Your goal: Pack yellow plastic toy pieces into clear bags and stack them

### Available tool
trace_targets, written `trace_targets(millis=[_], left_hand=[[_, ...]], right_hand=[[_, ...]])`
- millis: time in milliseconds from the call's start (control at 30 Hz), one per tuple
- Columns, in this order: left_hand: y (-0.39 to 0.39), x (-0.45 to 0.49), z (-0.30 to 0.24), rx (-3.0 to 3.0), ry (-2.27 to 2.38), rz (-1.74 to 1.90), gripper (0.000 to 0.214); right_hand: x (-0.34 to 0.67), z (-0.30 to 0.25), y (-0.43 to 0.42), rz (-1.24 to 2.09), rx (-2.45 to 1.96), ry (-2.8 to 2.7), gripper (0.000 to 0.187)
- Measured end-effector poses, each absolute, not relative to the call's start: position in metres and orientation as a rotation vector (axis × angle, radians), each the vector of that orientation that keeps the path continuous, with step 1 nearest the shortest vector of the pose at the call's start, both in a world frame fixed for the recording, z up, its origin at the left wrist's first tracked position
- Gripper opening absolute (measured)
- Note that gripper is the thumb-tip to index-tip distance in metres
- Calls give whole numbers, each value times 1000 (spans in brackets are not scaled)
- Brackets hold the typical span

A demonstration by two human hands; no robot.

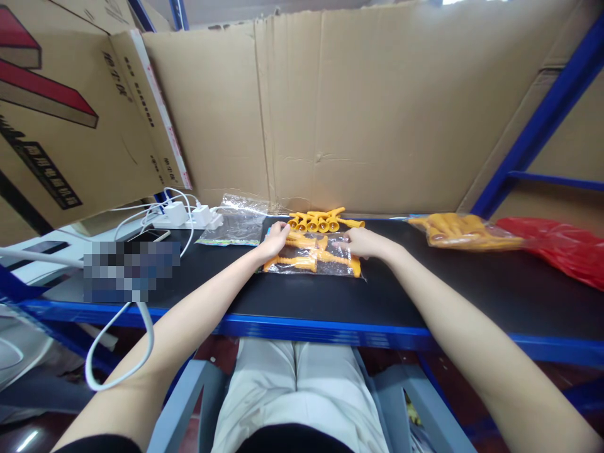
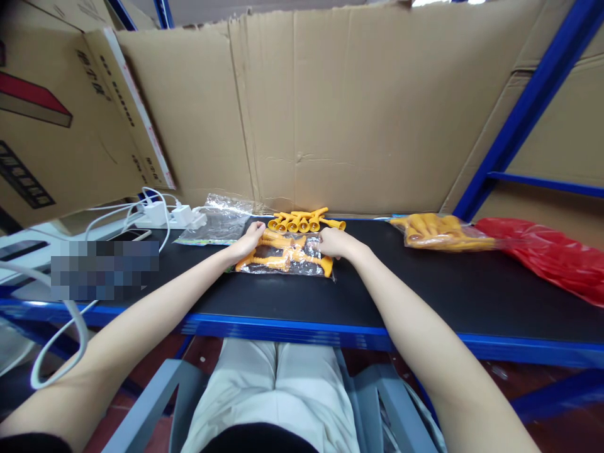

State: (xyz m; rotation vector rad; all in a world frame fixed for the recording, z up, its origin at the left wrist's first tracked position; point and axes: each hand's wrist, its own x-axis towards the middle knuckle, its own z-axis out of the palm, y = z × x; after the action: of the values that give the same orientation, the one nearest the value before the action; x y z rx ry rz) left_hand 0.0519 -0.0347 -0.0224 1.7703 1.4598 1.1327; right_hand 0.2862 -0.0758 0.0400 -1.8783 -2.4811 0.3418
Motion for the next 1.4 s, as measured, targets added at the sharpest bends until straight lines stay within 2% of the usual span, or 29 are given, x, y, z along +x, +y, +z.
trace_targets(millis=[267,433,633,933,1233,1300,1400], left_hand=[[-35,51,-24,1732,1425,1138,27],[-39,52,-19,1611,1347,1174,26],[-49,54,-9,1546,1369,1146,23],[-44,51,-14,1544,1284,1157,23],[-43,43,-12,1663,1305,1054,47],[-41,43,-13,1783,1296,1047,47],[-36,43,-19,2028,1277,1085,42]], right_hand=[[287,34,-74,832,-1693,-2066,33],[282,27,-71,1222,-1434,-1791,19],[291,18,-63,1452,-1366,-1859,18],[301,12,-58,1556,-1304,-1847,13],[304,18,-56,1572,-1289,-1895,24],[309,20,-52,1416,-1365,-1910,25],[321,17,-41,855,-1620,-1846,27]])
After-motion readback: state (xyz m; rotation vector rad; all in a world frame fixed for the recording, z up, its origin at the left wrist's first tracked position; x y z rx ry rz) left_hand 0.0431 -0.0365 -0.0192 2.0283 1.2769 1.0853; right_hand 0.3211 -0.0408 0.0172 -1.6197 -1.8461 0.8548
